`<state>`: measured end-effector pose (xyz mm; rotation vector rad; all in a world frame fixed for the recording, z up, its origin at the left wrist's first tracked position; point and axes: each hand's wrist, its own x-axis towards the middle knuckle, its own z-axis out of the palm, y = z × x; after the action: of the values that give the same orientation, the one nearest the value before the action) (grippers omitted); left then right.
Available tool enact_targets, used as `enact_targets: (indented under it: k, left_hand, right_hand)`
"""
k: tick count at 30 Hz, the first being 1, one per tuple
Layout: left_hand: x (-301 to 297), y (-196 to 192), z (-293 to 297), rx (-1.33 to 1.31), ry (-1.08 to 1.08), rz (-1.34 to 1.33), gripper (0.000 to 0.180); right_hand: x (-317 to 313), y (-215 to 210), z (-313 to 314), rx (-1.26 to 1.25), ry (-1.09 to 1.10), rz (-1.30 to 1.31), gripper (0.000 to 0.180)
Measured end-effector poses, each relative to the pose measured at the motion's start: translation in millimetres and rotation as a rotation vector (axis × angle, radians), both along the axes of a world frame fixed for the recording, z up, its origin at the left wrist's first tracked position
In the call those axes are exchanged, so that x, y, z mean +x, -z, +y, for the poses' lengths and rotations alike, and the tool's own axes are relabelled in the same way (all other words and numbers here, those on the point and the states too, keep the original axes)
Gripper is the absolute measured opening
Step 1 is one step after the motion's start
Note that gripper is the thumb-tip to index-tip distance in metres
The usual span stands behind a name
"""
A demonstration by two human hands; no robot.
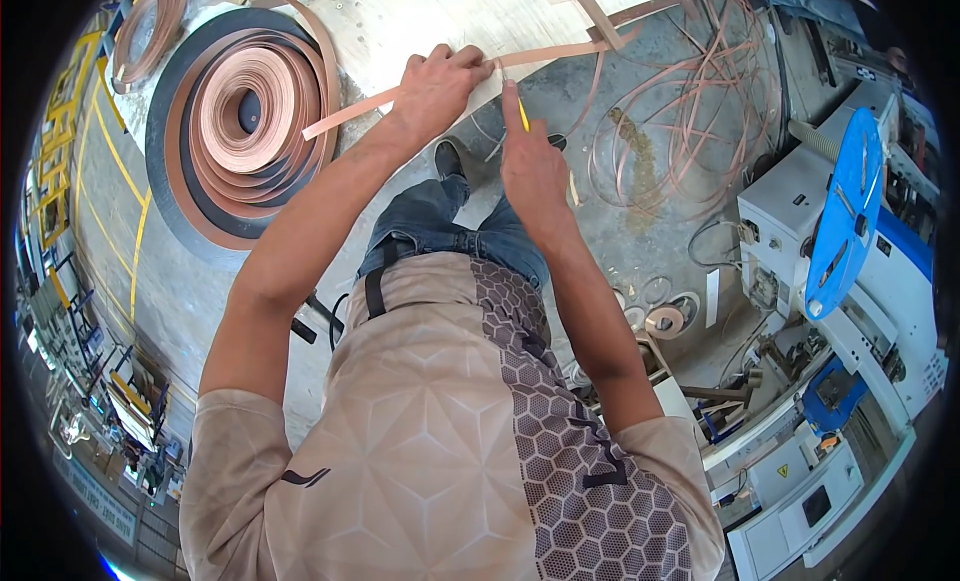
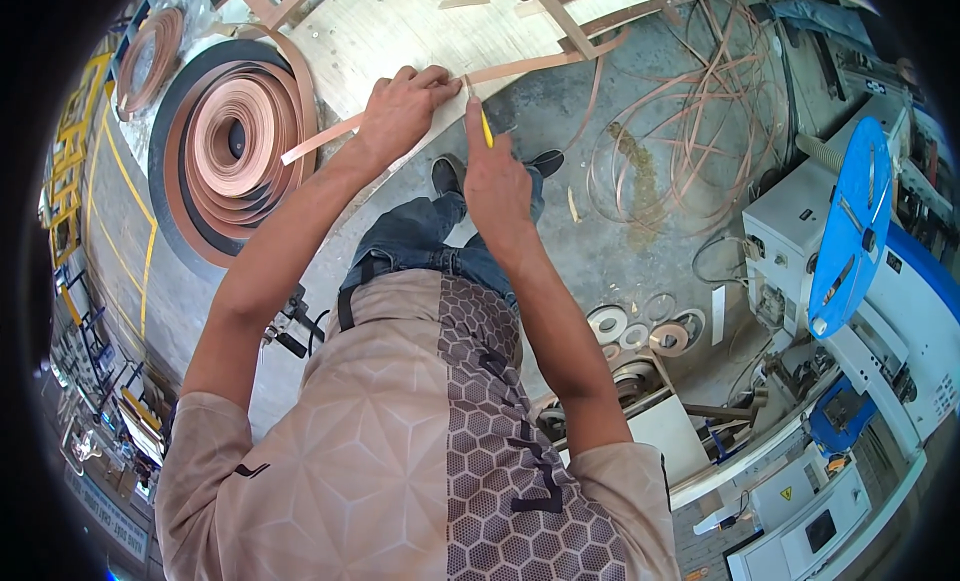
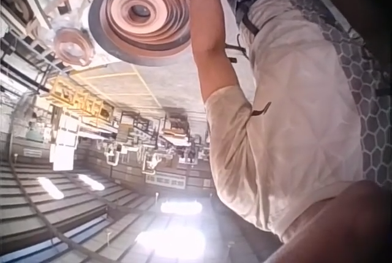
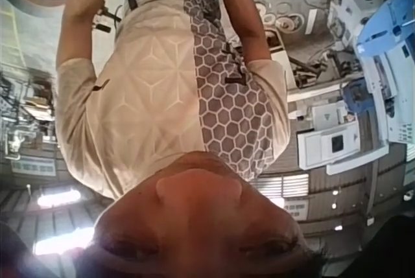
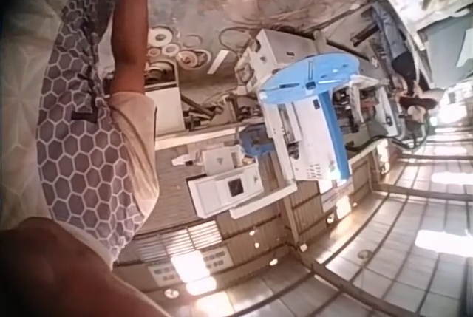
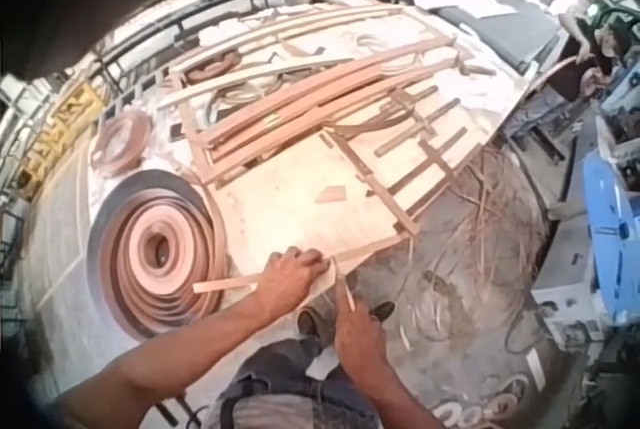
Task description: Cutting and organizing strips of edge banding material from a large coil on a worktable and then placing them on furniture panels.
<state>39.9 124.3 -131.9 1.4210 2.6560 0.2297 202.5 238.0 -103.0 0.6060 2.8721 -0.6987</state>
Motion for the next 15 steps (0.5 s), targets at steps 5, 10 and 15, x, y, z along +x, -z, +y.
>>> enact_targets:
  k: [5,10,15]
  left_hand:
    - [-8.6,-0.7,2.8,0.01,0.021,-0.035,0.042]
    - [-10.5,2.4,-2.4,0.06,0.017,-0.144,0.044]
    - [6.3,-5.7,-34.3,0.292,0.112,-0.152,0.054]
  right_hand:
    - [15.3,-6.9,1.9,-0.01,0.001,-0.043,0.068]
    - [63.0,-31.1,3.5,-0.096,-0.084,-0.199,0.066]
    - [106.7,-68.3,17.0,-0.266,0.446,0.109,0.057]
